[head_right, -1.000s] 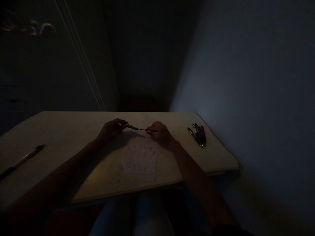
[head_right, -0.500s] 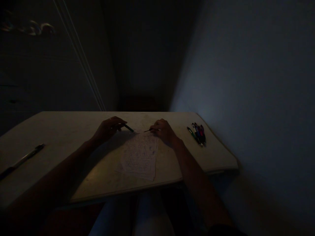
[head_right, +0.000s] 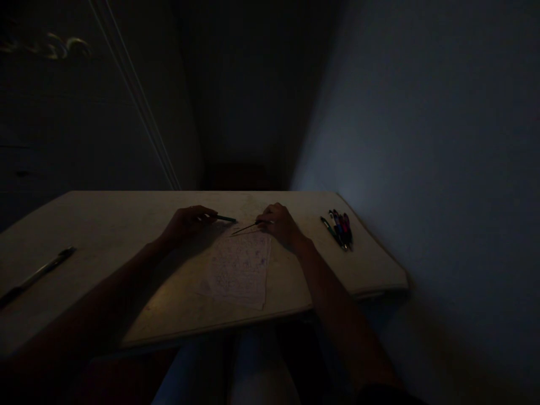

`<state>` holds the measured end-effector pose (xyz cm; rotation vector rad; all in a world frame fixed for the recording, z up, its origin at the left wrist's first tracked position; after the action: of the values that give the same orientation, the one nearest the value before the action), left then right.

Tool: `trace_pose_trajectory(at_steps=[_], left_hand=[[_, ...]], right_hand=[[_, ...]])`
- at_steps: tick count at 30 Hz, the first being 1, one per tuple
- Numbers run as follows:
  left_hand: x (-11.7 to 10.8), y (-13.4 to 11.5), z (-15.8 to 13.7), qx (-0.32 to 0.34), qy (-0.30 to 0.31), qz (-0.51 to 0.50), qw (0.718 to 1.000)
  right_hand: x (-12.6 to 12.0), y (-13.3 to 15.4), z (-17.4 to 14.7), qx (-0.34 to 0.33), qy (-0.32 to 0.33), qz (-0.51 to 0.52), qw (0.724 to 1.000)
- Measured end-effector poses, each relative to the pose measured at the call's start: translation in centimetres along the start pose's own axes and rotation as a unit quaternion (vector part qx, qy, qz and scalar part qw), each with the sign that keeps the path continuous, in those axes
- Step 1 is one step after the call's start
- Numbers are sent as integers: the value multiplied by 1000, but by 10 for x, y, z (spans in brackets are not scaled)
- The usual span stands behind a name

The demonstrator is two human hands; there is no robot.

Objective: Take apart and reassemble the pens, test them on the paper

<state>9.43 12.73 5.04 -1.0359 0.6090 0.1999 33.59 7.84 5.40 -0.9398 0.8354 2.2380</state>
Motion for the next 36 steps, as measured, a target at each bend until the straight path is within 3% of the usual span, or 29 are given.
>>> trace_pose_trajectory(at_steps=[7, 14, 20, 24, 36], left_hand=[[6, 0, -1, 19, 49, 59, 997], [12, -21, -6, 124, 62, 79, 987], [30, -26, -13, 163, 83, 122, 976], [39, -29, -15, 172, 93, 122, 973], [30, -39, -16, 178, 59, 112, 976]], right_hand=[[-2, 3, 0, 3, -3, 24, 1000], [0, 8, 0, 6, 2, 38, 999], [4, 15, 1, 14, 20, 55, 998], [6, 19, 1, 9, 25, 66, 997], [19, 27, 2, -38, 55, 50, 996]])
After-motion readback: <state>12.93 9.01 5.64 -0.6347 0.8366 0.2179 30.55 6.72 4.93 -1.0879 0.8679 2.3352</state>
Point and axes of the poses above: each hand's wrist, its own z-axis towards the middle knuckle, its own x-axis out of the palm, y = z × x, the point moved 8 cm from there along z, towards the middle knuckle, and after that the axes turned 5 degrees about -x, right-handed, at the moved point
